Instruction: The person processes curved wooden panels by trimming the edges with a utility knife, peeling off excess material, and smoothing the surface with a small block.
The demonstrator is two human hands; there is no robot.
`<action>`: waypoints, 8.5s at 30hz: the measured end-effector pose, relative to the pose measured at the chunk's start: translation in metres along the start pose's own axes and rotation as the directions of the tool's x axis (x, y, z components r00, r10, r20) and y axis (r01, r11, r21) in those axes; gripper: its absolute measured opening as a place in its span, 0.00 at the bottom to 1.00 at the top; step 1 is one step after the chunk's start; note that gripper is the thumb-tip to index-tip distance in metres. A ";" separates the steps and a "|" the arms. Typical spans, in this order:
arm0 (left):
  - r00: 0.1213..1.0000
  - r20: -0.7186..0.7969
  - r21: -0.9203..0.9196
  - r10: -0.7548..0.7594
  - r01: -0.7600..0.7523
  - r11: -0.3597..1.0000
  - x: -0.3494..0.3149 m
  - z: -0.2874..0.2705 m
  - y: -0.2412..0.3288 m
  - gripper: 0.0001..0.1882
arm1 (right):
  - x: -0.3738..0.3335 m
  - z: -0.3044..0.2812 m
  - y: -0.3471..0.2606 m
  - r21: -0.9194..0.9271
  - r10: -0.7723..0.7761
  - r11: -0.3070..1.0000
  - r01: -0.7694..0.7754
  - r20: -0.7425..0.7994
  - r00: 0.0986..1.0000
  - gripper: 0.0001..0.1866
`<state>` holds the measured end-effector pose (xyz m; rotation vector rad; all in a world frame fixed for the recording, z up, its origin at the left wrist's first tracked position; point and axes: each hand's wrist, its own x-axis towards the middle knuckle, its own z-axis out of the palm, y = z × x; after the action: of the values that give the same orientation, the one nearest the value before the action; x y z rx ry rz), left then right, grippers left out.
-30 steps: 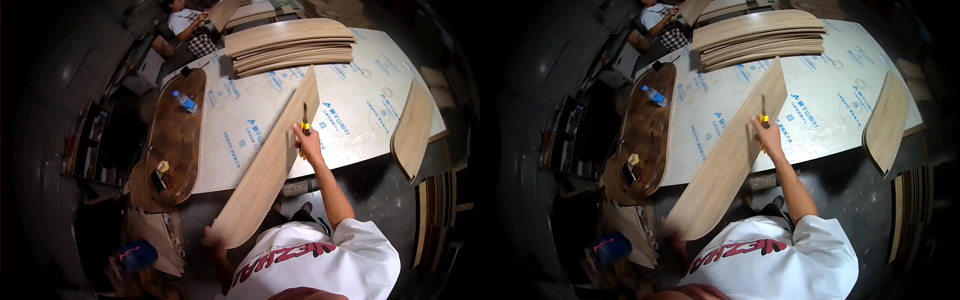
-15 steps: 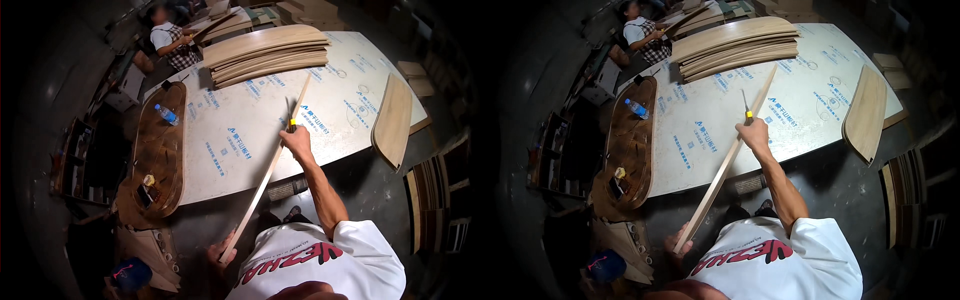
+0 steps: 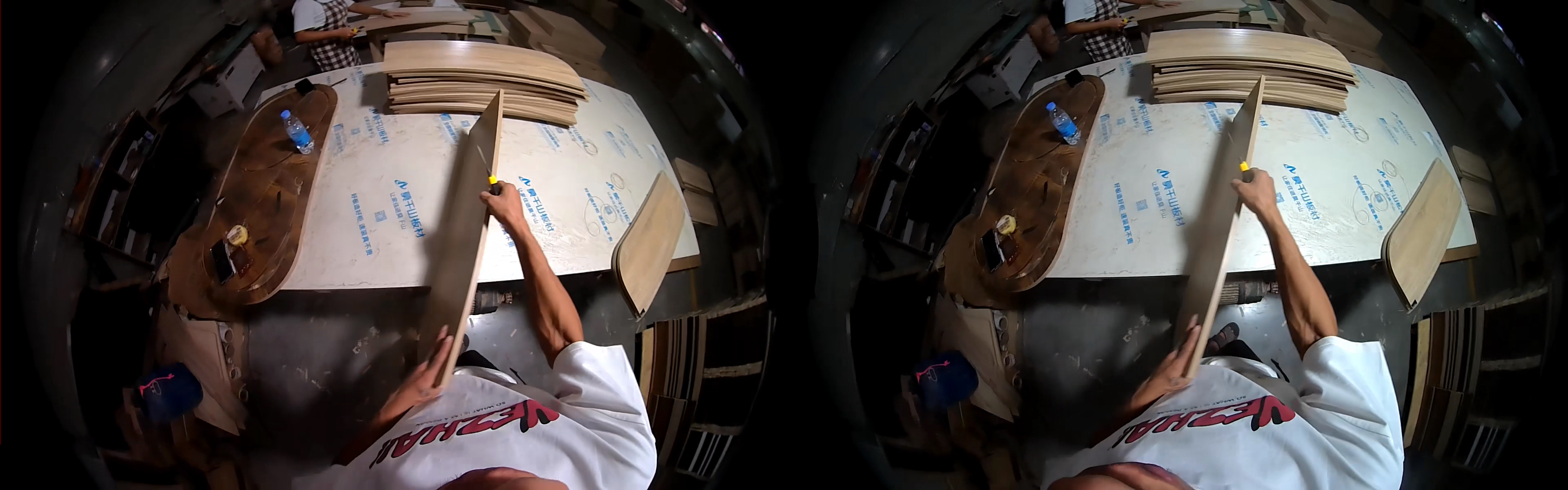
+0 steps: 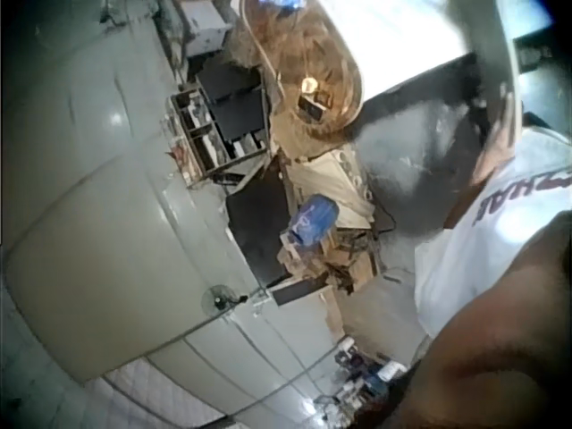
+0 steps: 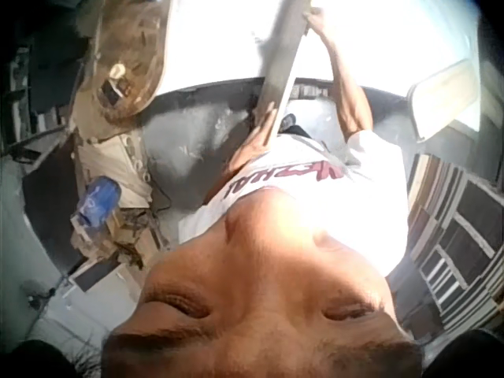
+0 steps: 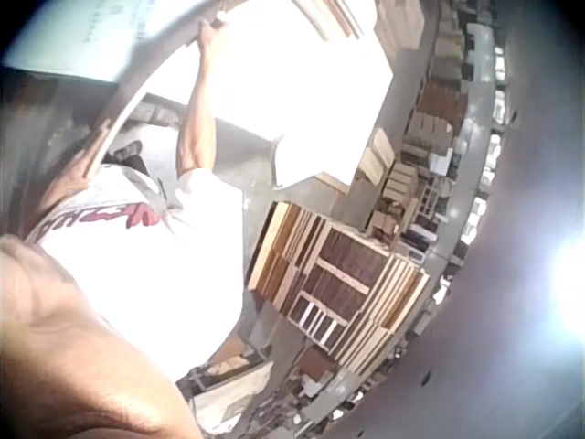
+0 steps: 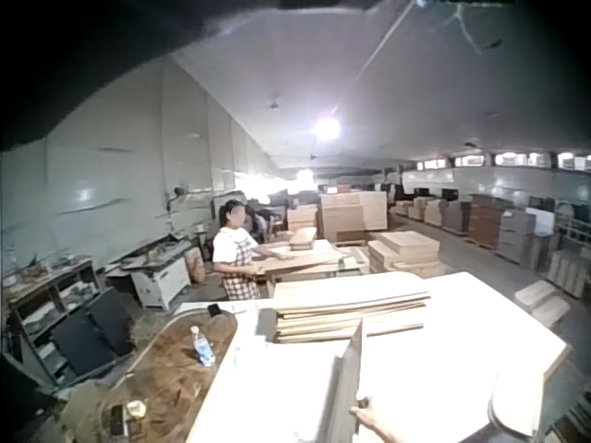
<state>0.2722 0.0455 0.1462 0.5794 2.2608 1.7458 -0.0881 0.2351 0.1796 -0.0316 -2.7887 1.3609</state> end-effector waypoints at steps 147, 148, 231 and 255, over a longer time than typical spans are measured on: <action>0.939 0.335 0.701 0.076 -0.302 0.647 0.359 -0.113 -0.214 0.29 | -0.372 0.099 0.118 0.718 0.956 0.283 -0.636 -0.154 0.251 0.13; 0.915 0.396 0.672 0.076 -0.345 0.656 0.355 -0.095 -0.209 0.30 | -0.369 0.100 0.106 0.721 0.956 0.282 -0.633 -0.150 0.254 0.13; 0.884 0.418 0.782 0.211 -0.468 0.412 0.338 0.011 -0.231 0.40 | -0.433 0.191 0.090 0.017 0.424 0.576 -0.817 -0.861 0.281 0.20; 0.914 0.372 0.828 0.161 -0.405 0.388 0.337 0.015 -0.226 0.38 | -0.405 0.097 0.152 -0.113 0.437 0.664 -0.739 -0.744 0.506 0.21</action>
<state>-0.0623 0.1580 -0.0552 1.3512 2.8757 0.2626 0.3126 0.2382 -0.0102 -1.3622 -2.3738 0.5077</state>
